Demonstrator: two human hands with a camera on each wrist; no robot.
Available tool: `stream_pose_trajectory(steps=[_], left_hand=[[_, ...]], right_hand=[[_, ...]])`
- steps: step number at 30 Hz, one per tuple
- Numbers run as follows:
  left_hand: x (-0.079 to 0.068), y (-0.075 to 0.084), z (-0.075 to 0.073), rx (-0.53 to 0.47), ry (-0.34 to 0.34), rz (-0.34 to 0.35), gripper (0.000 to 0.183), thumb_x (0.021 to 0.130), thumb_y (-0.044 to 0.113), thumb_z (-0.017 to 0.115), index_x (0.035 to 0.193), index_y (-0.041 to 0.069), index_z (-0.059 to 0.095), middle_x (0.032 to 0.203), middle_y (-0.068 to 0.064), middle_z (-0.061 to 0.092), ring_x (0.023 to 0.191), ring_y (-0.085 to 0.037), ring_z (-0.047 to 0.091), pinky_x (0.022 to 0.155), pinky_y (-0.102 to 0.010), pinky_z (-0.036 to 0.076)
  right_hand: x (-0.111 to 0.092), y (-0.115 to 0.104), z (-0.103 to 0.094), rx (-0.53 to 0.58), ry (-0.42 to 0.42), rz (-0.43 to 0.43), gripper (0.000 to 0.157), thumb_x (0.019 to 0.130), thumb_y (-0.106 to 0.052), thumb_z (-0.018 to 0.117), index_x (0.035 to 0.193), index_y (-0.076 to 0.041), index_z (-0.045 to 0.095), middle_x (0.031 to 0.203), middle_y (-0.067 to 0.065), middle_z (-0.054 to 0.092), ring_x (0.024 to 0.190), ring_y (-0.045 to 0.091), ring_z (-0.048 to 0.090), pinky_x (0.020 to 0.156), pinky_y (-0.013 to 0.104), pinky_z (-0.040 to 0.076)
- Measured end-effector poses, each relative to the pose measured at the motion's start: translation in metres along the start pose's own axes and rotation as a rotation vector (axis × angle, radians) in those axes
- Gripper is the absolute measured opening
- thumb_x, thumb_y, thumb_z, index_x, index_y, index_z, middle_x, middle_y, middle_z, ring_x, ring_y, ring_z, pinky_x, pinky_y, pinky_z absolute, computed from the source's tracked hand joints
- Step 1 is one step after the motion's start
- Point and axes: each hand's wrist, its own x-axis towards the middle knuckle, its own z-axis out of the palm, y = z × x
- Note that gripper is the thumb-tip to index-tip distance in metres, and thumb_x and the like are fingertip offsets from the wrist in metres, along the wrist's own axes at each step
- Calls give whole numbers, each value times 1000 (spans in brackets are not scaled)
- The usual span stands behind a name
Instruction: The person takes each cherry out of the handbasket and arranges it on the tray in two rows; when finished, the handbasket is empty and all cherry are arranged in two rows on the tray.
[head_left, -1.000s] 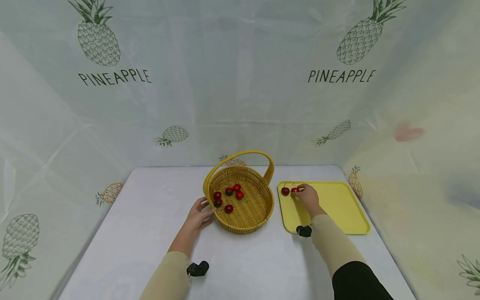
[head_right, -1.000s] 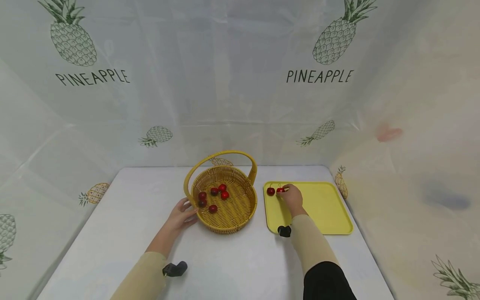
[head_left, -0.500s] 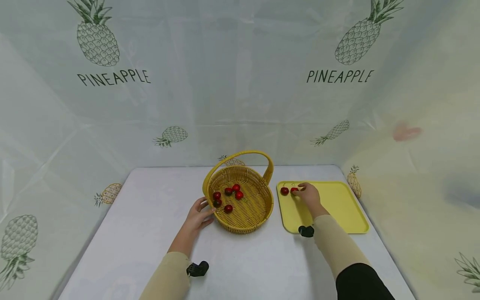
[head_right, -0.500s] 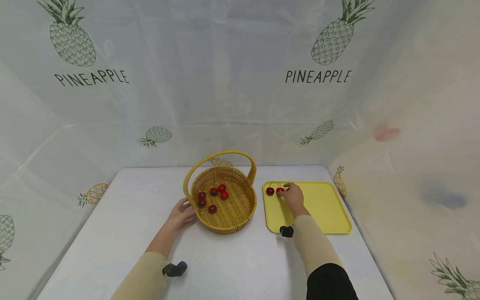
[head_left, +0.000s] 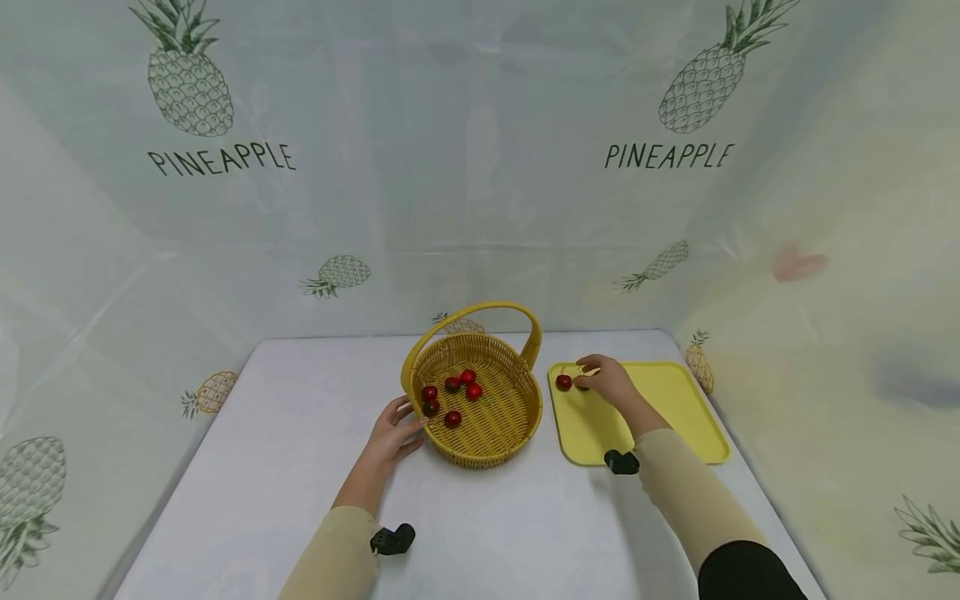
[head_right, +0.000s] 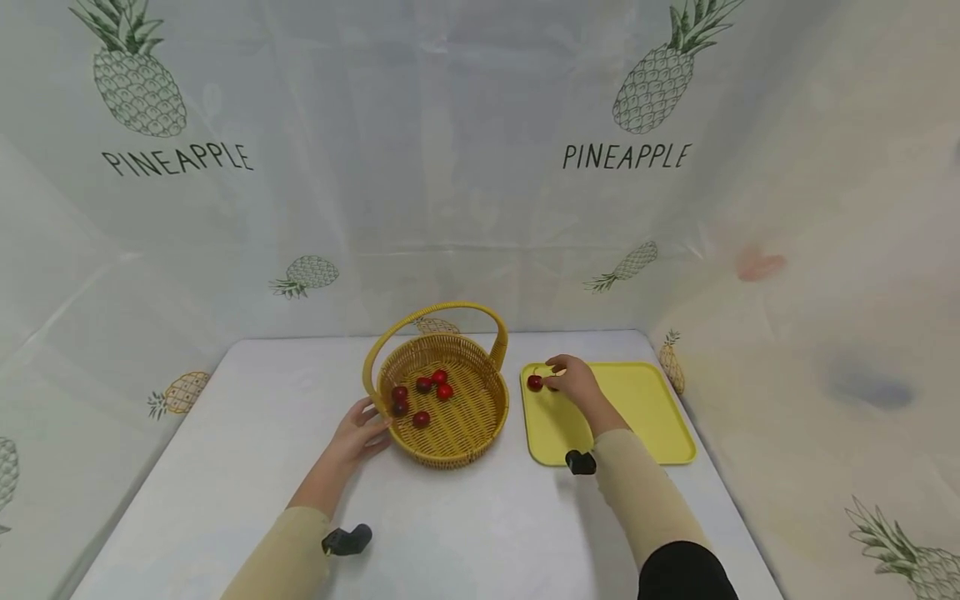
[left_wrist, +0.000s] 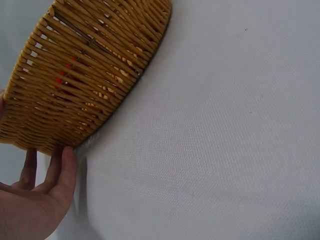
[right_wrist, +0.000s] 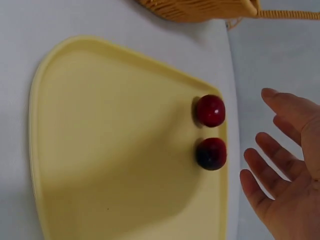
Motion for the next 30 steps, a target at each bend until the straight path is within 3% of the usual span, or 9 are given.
stream_pose_trajectory(steps=[7, 14, 30], left_hand=[[-1, -1, -1, 11, -2, -1, 64, 92, 4, 67, 147, 10, 35, 154, -20, 27, 116, -36, 54, 96, -57, 42], [-5, 6, -2, -15, -33, -12, 66, 92, 1, 65, 148, 7, 31, 155, -23, 23, 121, -43, 49, 98, -61, 38], [0, -2, -2, 11, 17, 5, 63, 91, 5, 69, 146, 12, 38, 152, -19, 31, 111, -32, 58, 92, -53, 46]], right_hand=[[-7, -21, 4, 22, -51, -58, 41, 91, -13, 70, 127, 4, 59, 118, 23, 60, 104, 36, 59, 81, 42, 52], [-14, -44, 16, 35, -75, -152, 36, 88, -13, 73, 120, 1, 64, 105, 14, 65, 96, 28, 62, 78, 40, 52], [-18, -91, 43, -11, -185, -247, 36, 86, -18, 77, 117, -4, 67, 98, 4, 64, 92, 20, 60, 74, 34, 51]])
